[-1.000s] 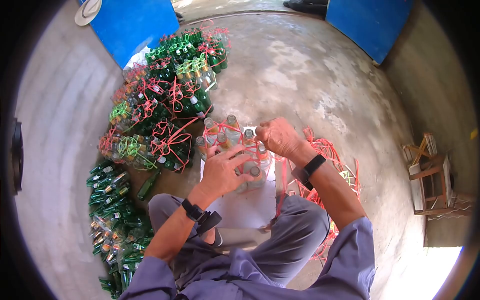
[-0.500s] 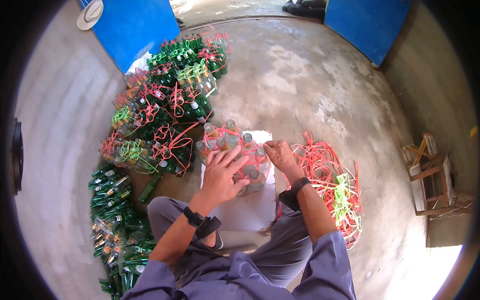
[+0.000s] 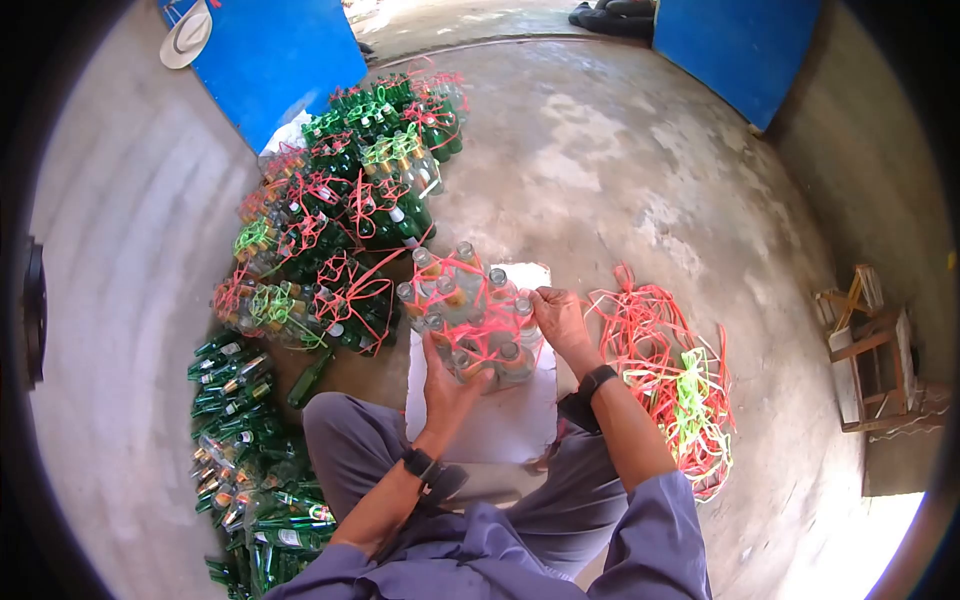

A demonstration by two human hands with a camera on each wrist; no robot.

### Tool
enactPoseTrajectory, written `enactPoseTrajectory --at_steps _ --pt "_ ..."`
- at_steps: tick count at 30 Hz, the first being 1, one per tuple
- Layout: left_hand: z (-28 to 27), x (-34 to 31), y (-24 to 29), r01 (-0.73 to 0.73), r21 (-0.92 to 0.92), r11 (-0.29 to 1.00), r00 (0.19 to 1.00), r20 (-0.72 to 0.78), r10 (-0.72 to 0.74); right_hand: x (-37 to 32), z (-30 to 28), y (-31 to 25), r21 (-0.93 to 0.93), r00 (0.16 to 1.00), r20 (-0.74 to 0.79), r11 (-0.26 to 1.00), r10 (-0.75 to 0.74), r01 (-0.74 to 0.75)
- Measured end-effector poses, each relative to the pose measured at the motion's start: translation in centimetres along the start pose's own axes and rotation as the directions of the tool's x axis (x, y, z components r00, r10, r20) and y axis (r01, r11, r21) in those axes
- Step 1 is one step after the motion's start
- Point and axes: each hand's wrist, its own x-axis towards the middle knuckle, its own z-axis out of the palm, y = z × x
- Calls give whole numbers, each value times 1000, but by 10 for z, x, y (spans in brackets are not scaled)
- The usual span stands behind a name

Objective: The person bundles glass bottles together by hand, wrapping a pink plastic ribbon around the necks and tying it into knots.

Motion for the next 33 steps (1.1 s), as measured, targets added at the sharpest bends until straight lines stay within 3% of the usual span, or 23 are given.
enactPoseTrajectory --at_steps 4,7,9,10,12,13,15,16,17,19,20,22,23,24,25,26,27,28,29,31,33 --pt "-2 11 -12 -10 -48 999 999 30 12 -5 1 -1 36 999 13 998 46 -47" --pt "-21 29 -24 -66 -90 994 989 129 77 -21 3 -9 -78 1000 -28 997 0 -2" --pt "-45 53 -22 -272 -53 961 926 258 276 -36 9 -8 -50 992 -68 993 105 -108" --pt "-58 67 -14 -266 -51 963 927 261 270 -45 10 -16 -17 989 -51 990 138 -139" --pt "-80 96 6 -22 -60 998 854 517 50 -60 18 -28 15 989 -35 989 146 -145" --pt "-81 106 9 -21 -57 998 853 519 48 -65 21 -30 45 989 -20 988 147 -146" --pt "-83 122 13 -410 170 896 827 485 286 -66 28 -22 101 991 -3 986 131 -130" --pt "-83 121 13 -321 155 934 871 437 227 -64 30 -19 96 996 6 991 89 -89" --pt "-84 119 10 -324 158 933 869 440 227 -63 32 -20 93 999 15 994 48 -49" --pt "-85 113 2 -139 323 936 913 408 -5 -62 33 -21 107 1000 10 994 24 -25" --pt "-85 108 -1 -141 324 936 911 413 -5 -62 32 -24 113 1000 11 994 -3 2" --pt "-83 94 -6 -187 167 968 962 229 146 -62 27 -30 100 999 31 995 9 -12" --pt "-83 84 -5 -187 167 968 962 230 146 -62 24 -32 88 998 54 996 20 -24" --pt "-83 73 0 -205 182 962 978 85 192 -61 20 -33 91 998 52 995 21 -25" --pt "-83 66 6 -222 202 954 970 -57 238 -58 15 -32 -37 995 105 999 3 1" --pt "-85 61 22 -226 208 952 969 -50 241 -55 10 -32 -162 988 156 986 -7 33" --pt "-88 55 45 -423 390 818 872 -71 485 -53 9 -34 -155 989 148 988 -4 27" --pt "-88 51 62 -565 555 611 716 -40 697 -51 7 -36 -146 992 108 986 -58 74" --pt "-85 48 71 -571 552 607 715 -27 698 -51 6 -37 -141 992 66 983 -110 119" --pt "-76 46 83 -618 269 738 781 109 615 -46 2 -41 -144 989 45 979 -142 147" --pt "-66 51 86 -621 231 749 783 187 593 -42 -6 -49 -313 942 84 889 -326 335"
